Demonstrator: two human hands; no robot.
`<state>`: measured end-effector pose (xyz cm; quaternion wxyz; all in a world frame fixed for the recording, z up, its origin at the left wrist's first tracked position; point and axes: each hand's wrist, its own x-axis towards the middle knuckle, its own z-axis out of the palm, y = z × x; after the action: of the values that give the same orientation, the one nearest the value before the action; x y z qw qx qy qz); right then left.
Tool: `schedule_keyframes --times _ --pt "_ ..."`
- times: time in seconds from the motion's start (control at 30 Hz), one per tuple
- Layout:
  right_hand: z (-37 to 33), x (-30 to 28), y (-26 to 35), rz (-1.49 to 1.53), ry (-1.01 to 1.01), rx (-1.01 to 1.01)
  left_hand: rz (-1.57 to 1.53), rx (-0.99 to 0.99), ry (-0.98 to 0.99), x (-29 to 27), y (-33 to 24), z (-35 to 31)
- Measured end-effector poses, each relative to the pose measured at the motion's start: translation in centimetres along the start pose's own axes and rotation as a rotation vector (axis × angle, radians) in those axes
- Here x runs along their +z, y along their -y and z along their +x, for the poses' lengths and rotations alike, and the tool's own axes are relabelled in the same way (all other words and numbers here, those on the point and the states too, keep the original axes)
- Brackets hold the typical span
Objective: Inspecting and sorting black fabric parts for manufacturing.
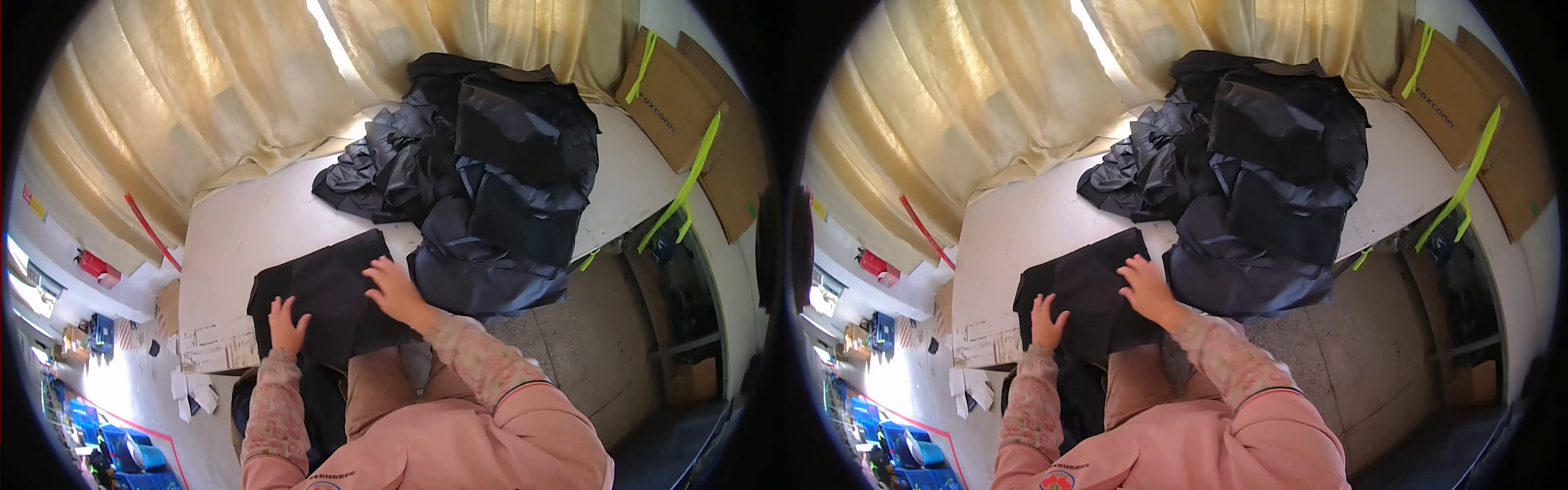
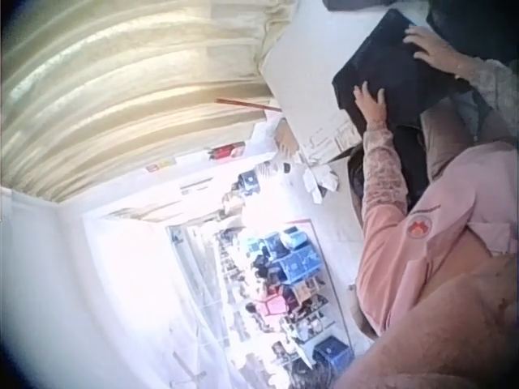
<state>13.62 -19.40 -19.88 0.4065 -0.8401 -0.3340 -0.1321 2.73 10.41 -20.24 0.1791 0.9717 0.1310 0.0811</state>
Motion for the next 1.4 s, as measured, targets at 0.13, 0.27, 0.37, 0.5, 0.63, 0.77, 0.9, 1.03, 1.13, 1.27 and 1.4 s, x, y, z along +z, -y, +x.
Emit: schedule_keyframes --times 0.13,0.27,0.37,0.5,0.63,0.77,0.9,1.03,1.13,1.27,1.4 --pt "-1.6 -12.5 -2.8 -0.412 -0.329 0.105 -0.203 0.402 0.086 0.0 -8.4 -3.1" --pt "-5.4 -21.0 -7.4 -0.825 -0.204 0.641 -0.160 0.370 0.242 3.8 -8.8 -4.7" --pt "-7.2 -23.6 -9.9 -0.927 -0.212 0.658 -0.105 0.364 0.196 4.2 -9.1 -4.9" --pt "-6.6 -25.2 -11.5 -0.827 -0.333 0.360 -0.134 0.366 0.226 4.3 -8.4 -4.7" --pt "-1.2 -28.8 -4.3 -0.747 -0.480 0.000 -0.180 0.299 0.268 2.9 -8.5 -4.0" --pt "3.6 -33.0 3.8 -0.732 -0.355 -0.274 -0.492 0.500 0.050 -4.1 -16.2 -0.3" --pt "8.4 -33.2 10.1 -0.680 -0.317 -0.482 -0.432 0.716 -0.080 -10.2 -23.5 1.5" --pt "11.5 -31.2 14.0 -0.587 -0.143 -0.681 -0.503 0.785 -0.266 -12.9 -27.9 1.8" --pt "12.9 -29.4 16.2 -0.473 -0.102 -0.770 -0.594 0.797 -0.454 -14.7 -28.9 2.0" --pt "13.6 -27.6 17.3 -0.502 -0.698 -0.644 -1.026 0.603 -0.401 -18.6 -30.0 1.9" --pt "7.7 -23.3 16.1 -0.333 -0.855 -0.748 -1.523 0.543 -0.264 -19.4 -28.3 2.7"
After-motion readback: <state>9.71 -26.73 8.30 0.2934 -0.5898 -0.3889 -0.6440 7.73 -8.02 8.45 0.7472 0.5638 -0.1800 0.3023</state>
